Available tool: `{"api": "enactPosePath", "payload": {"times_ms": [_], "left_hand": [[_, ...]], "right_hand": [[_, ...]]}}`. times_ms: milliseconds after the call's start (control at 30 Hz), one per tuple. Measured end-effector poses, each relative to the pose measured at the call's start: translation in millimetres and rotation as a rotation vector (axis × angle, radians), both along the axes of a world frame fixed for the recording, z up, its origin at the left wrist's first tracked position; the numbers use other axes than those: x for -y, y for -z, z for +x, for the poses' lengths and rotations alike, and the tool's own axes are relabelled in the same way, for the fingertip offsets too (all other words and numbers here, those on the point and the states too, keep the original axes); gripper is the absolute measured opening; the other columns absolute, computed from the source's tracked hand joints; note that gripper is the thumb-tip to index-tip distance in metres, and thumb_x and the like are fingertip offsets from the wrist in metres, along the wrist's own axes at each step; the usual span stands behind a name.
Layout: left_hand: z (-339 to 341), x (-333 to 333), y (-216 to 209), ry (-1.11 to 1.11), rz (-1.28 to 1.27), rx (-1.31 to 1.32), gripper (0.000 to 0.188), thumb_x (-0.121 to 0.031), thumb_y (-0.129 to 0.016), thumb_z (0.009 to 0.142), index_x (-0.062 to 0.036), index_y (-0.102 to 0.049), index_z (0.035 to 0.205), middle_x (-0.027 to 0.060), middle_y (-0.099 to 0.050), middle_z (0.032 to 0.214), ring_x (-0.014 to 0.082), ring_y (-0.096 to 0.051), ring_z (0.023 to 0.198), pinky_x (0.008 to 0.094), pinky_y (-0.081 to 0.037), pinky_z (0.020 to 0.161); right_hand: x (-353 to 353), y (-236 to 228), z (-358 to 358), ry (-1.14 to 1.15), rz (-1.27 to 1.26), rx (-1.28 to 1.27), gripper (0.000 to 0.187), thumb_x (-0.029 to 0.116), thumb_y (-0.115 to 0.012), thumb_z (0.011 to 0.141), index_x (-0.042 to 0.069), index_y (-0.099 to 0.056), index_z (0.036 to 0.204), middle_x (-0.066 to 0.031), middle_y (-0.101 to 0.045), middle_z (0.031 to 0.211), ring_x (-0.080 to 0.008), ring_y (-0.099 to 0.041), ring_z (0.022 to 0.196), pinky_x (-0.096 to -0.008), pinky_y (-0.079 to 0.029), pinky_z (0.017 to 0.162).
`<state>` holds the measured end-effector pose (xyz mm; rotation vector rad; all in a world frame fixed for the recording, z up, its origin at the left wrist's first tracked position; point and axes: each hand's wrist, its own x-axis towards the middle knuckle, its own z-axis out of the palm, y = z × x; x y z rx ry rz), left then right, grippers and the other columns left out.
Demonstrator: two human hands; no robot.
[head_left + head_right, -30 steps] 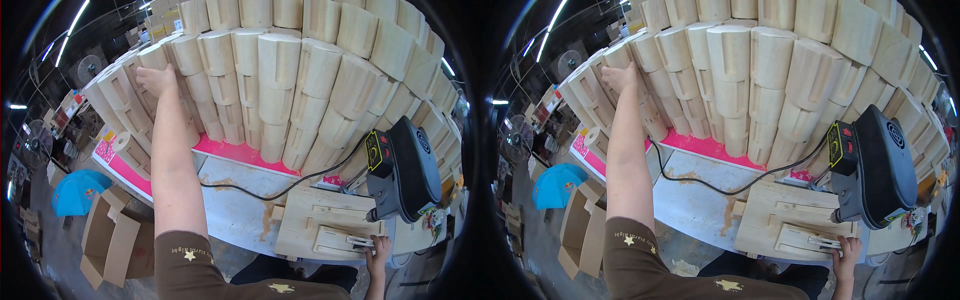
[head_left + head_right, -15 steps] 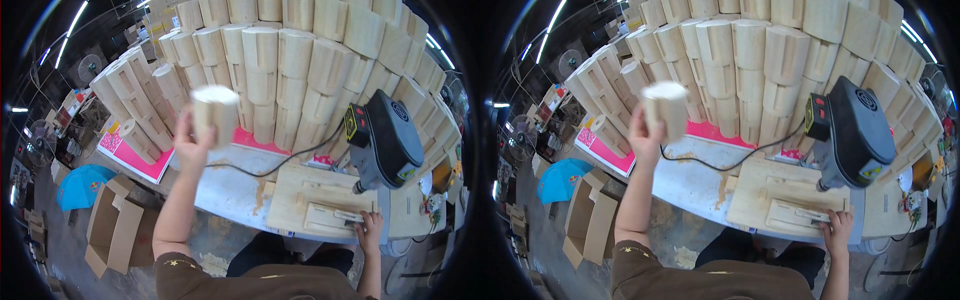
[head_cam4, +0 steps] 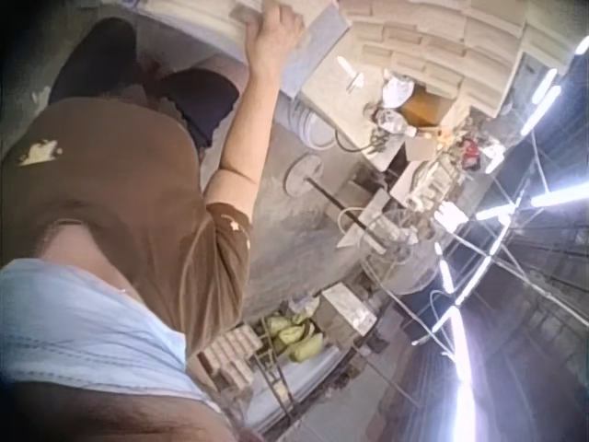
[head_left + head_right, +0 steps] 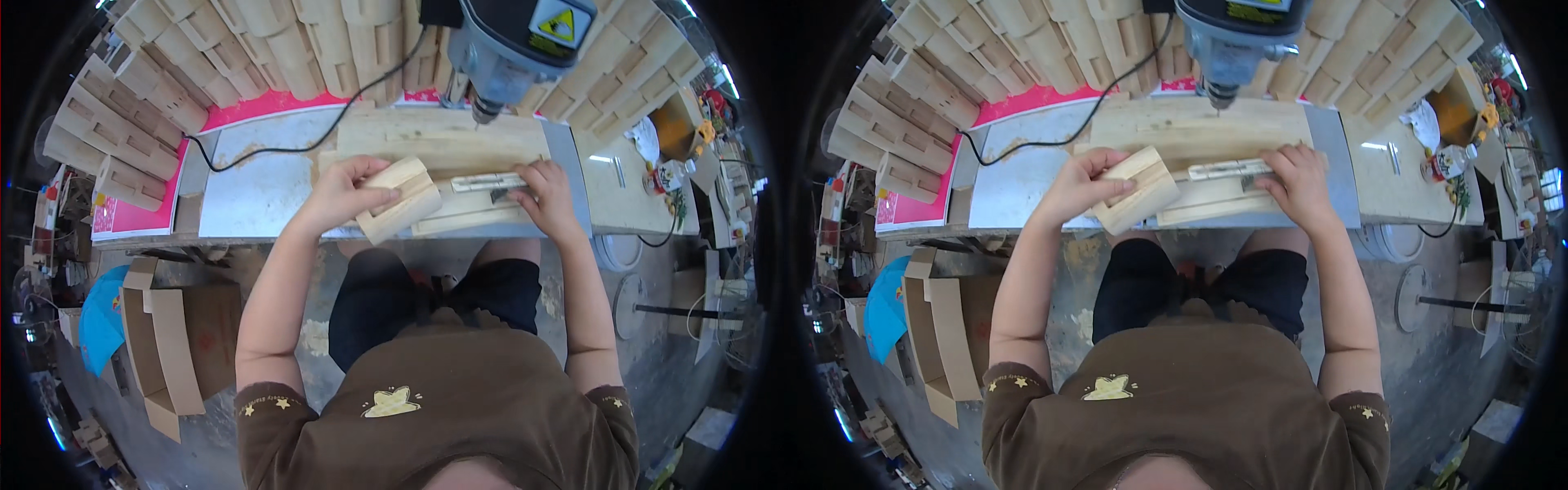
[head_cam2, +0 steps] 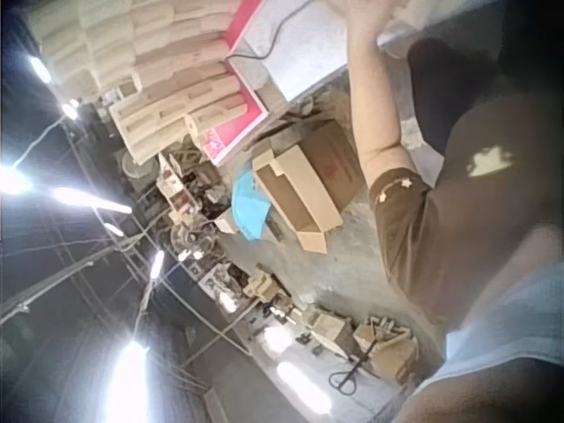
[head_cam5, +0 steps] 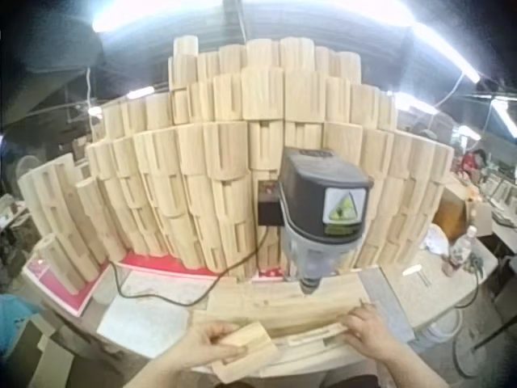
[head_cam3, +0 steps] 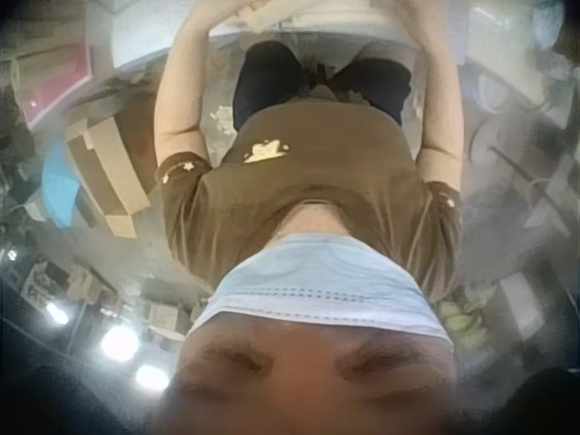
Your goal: Using a drill press to drill holes into cylindrical wooden blocks while measuring for accuracy.
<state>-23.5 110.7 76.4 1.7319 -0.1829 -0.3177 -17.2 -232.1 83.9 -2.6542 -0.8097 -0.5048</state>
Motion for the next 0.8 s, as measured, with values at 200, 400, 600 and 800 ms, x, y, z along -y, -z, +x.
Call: {"api": "enactPosePath", "payload": {"times_ms": [200, 400, 600, 800], "left_hand": [[15.6, 18.4, -3.3, 0.146, 0.095, -0.084, 0.053, -0.026, -0.077, 0.07, 0.0002, -0.061, 0.113, 0.005, -0.067, 0.09, 0.007, -0.059, 0.071, 0.0216, -0.042, 0.048], [28.3, 33.4, -12.7, 0.256, 0.167, -0.221, 0.044, -0.014, -0.076, 0.073, 0.005, -0.061, 0.109, 0.01, -0.067, 0.1, 0.0121, -0.062, 0.088, 0.024, -0.048, 0.08], [17.6, 75.4, -25.7, 0.011, 0.03, -0.168, 0.045, -0.021, -0.071, 0.08, 0.0024, -0.057, 0.116, 0.0089, -0.063, 0.101, 0.014, -0.06, 0.093, 0.0268, -0.05, 0.077], [-36.7, 100.6, 45.5, -0.461, -0.073, 0.33, 0.06, -0.024, -0.07, 0.08, 0.0038, -0.043, 0.126, 0.0172, -0.053, 0.117, 0.0244, -0.053, 0.108, 0.0369, -0.046, 0.087]], "right_hand": [[7.5, -0.2, 1.8, -0.069, 0.028, 0.001, 0.036, 0.018, -0.072, 0.066, 0.01, -0.06, 0.099, -0.0057, -0.057, 0.086, -0.0277, -0.052, 0.085, -0.0397, -0.04, 0.078], [7.7, -1.3, -4.5, -0.085, 0.056, 0.003, 0.036, 0.019, -0.073, 0.066, 0.011, -0.06, 0.099, -0.0057, -0.057, 0.084, -0.0273, -0.053, 0.085, -0.0399, -0.041, 0.079], [10.5, 0.7, -6.6, -0.035, 0.03, 0.007, 0.038, 0.019, -0.073, 0.066, 0.013, -0.061, 0.102, -0.0044, -0.057, 0.086, -0.0263, -0.053, 0.088, -0.0396, -0.04, 0.082], [14.6, 8.5, -24.4, 0.255, 0.016, 0.183, 0.051, 0.016, -0.076, 0.064, 0.014, -0.058, 0.112, -0.0112, -0.054, 0.103, -0.0312, -0.051, 0.095, -0.0394, -0.04, 0.086]]}}
